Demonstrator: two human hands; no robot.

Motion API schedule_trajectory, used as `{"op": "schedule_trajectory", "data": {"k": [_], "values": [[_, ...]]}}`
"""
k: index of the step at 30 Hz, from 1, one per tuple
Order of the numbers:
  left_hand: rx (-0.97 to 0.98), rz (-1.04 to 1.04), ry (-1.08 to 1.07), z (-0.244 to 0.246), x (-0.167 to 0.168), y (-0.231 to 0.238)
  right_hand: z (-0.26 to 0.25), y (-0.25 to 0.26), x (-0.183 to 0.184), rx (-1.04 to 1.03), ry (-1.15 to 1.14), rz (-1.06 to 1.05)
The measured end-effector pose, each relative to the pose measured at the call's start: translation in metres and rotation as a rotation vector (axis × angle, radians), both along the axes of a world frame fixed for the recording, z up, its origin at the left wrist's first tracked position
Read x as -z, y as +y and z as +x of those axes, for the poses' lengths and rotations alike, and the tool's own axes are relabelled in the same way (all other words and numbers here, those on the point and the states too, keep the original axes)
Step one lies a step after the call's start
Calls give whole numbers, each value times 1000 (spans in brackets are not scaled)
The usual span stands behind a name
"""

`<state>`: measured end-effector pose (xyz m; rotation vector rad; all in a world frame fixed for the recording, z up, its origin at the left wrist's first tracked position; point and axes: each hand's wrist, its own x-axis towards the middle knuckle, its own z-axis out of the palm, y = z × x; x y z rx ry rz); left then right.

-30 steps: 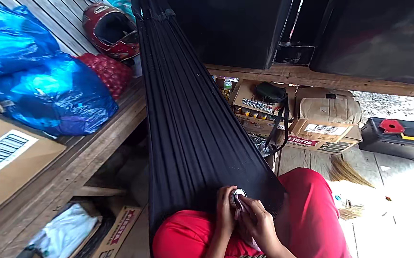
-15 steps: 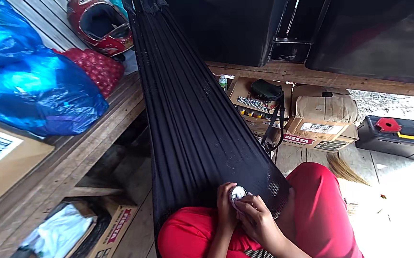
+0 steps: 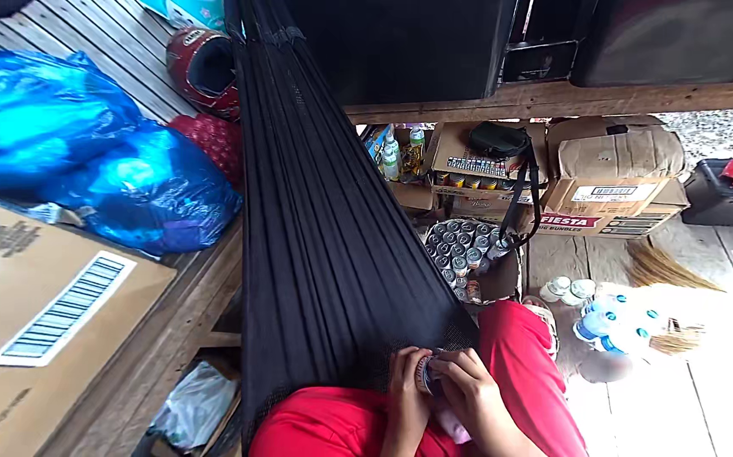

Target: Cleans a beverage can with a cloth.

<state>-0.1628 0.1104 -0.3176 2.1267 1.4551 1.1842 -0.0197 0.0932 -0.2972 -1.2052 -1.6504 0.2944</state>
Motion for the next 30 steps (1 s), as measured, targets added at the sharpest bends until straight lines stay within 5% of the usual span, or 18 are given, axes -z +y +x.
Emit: {"op": "schedule_trajectory", "data": {"k": [9,15,22,30], "values": [[-72,-41,-44,20,-12,-8,18,-31,-13,-182,9,-70],[-67,16,-111,101,-18,1,97,-6,-3,-133,7,76],[-36,53,-166,194,-40,19,179,12,-34,-23,-30,149],[30,51,-70,201,-55,19,189,-5,-55,-37,-4,142]]}}
